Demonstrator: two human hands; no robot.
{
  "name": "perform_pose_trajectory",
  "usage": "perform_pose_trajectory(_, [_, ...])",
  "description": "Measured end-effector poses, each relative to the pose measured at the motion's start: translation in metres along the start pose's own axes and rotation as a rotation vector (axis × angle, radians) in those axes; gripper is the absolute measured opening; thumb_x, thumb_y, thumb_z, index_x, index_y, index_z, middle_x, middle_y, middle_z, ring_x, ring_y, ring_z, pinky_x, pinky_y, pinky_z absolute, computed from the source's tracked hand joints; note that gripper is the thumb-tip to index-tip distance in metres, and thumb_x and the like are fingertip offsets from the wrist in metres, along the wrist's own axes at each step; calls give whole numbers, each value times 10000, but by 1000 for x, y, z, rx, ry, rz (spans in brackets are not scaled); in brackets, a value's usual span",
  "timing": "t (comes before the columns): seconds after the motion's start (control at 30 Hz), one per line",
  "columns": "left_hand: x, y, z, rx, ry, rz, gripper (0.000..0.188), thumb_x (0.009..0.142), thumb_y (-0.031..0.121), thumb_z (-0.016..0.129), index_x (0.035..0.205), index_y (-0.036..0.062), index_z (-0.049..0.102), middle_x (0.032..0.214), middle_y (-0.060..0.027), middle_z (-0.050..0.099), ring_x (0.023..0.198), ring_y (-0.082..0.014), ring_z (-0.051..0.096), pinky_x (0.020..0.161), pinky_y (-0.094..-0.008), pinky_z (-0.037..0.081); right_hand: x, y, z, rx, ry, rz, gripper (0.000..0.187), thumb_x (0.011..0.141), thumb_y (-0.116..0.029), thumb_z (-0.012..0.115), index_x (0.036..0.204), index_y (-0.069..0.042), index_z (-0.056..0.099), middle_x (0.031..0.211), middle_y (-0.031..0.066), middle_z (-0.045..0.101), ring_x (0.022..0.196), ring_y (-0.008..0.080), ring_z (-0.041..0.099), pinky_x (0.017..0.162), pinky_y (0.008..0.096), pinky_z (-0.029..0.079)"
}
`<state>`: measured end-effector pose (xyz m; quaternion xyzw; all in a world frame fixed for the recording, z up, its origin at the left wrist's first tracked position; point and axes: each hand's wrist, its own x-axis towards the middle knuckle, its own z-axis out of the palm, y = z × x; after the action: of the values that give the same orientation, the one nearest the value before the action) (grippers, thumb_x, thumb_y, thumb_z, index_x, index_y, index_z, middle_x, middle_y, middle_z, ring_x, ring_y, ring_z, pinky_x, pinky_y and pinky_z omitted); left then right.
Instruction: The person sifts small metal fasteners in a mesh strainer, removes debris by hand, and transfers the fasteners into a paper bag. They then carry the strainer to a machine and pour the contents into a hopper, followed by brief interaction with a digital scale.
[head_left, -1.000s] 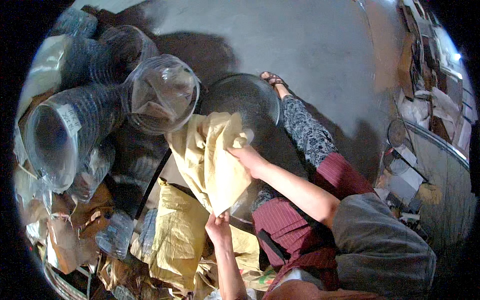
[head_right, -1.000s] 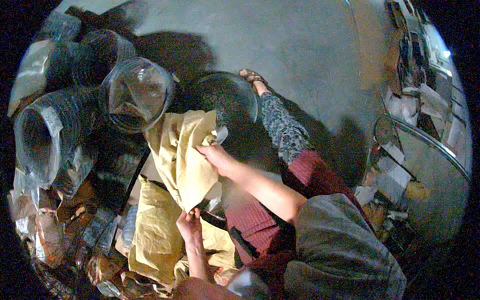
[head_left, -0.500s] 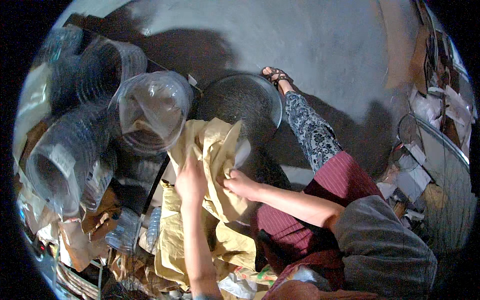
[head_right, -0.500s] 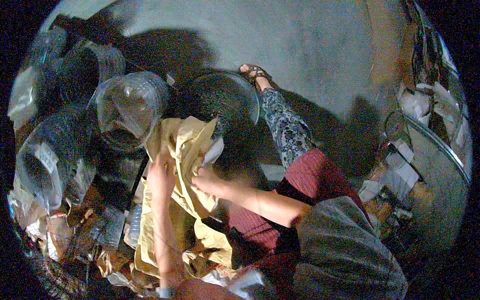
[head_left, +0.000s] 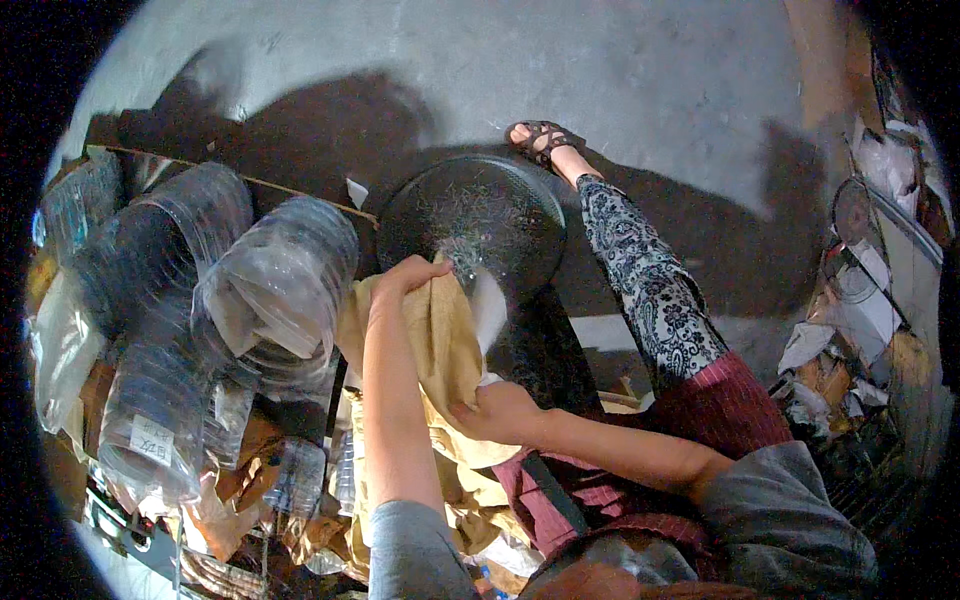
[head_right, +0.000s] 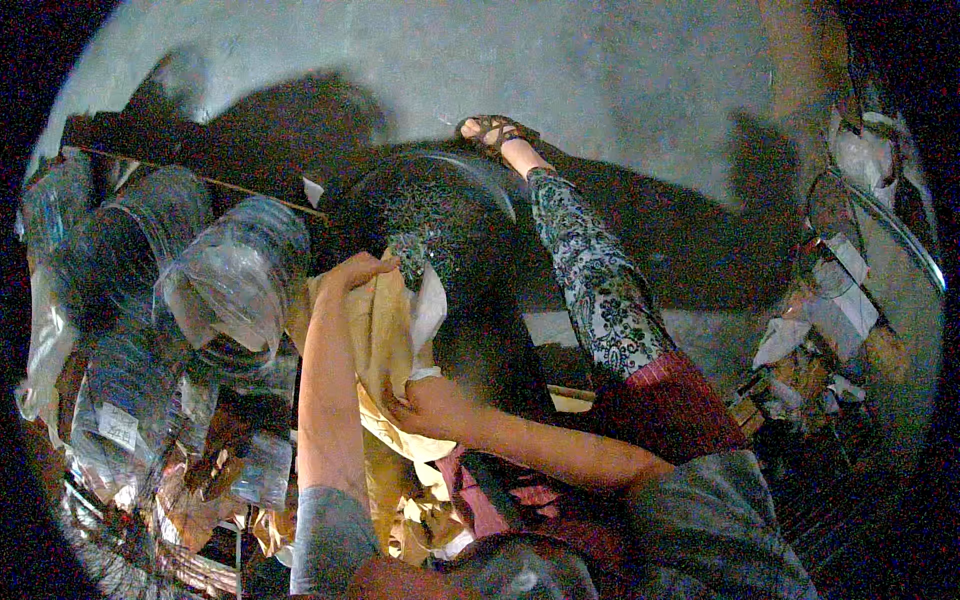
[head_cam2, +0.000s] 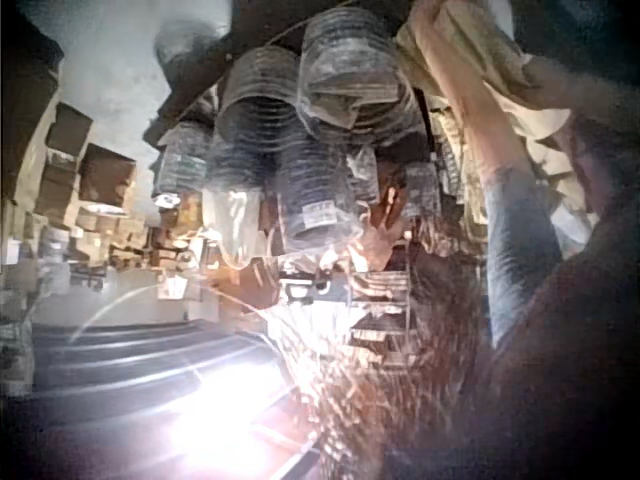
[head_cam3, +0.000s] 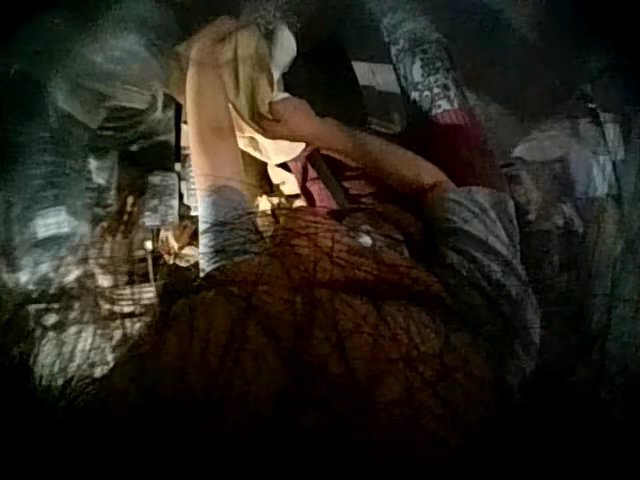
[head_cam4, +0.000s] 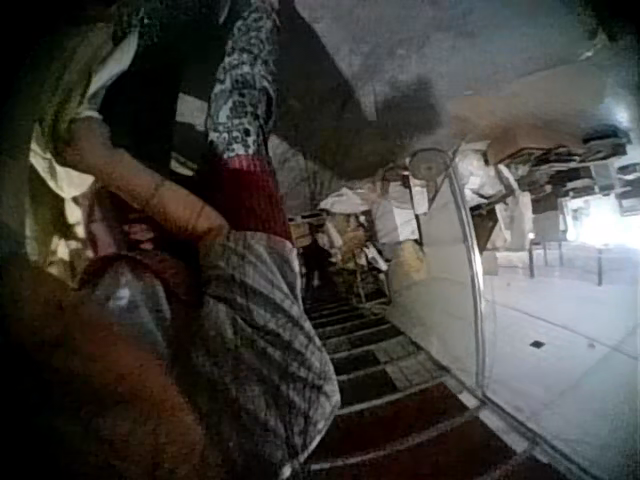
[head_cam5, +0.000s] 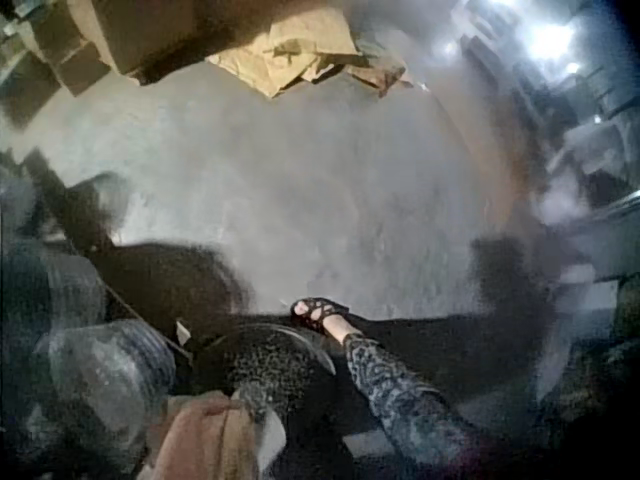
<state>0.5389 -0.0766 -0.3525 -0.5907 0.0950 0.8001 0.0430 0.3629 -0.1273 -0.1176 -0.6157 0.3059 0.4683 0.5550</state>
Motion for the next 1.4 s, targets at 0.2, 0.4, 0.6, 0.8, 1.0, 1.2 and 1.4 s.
perform_pose_trajectory(0.2, [84, -101, 22, -279, 182, -86, 728, 906, 573, 452, 1187, -85, 589, 1197, -190, 618, 1089, -303, 596, 933, -400, 427, 9, 8, 3, 160, -182, 136, 567, 826, -514, 592, 867, 45, 676, 817, 232, 666, 770, 356, 666, 693, 418, 525])
perform_pose_trajectory(0.4, [25, -77, 50, -849, 244, 131, 522, 896, 503, 520, 1101, 42, 654, 1090, -101, 656, 958, -240, 602, 892, -390, 460, 14, 72, -14, 1038, -383, 378, 586, 761, -403, 760, 1179, -16, 623, 1057, 103, 684, 913, 208, 666, 755, 324, 535])
perform_pose_trajectory(0.6, [-20, -72, 36, -1041, 243, 31, 428, 923, 441, 482, 992, 60, 662, 928, -78, 654, 827, -240, 582, 811, -377, 456, 49, 107, -54, 938, -551, 424, 577, 831, -535, 611, 1173, -72, 629, 1012, 88, 681, 854, 239, 664, 718, 355, 534])
perform_pose_trajectory(0.8, [-67, -41, 52, -1050, 191, 39, 537, 923, 441, 494, 1225, 10, 597, 1157, -108, 630, 1021, -227, 581, 926, -334, 424, 100, 55, -76, 851, 30, 298, 565, 821, -527, 625, 1166, -81, 648, 1072, 99, 673, 1063, 232, 590, 878, 409, 452])
perform_pose_trajectory(1.0, [-108, -14, 74, -721, 490, 201, 449, 905, 376, 507, 1096, -16, 616, 990, -136, 642, 936, -216, 594, 849, -343, 444, 123, 89, -61, 51, 325, 123, 544, 835, -436, 606, 892, 103, 651, 860, 283, 661, 833, 353, 680, 725, 404, 518])
perform_pose_trajectory(1.2, [-158, -63, 132, -702, 799, 614, 294, 925, 168, 503, 1126, 3, 639, 1164, -165, 617, 1141, -225, 547, 973, -325, 407, 30, 38, -76, -98, 88, 130, 576, 874, -432, 564, 760, 131, 612, 756, 287, 633, 735, 374, 663, 692, 455, 503])
perform_pose_trajectory(1.4, [-267, -100, 206, -1305, 926, 863, 351, 934, 247, 572, 1187, 16, 648, 1315, -102, 566, 1207, -194, 508, 1027, -332, 366, -68, -33, -41, -293, -9, -47, 526, 889, -431, 553, 720, 61, 634, 661, 247, 618, 678, 369, 660, 653, 463, 506])
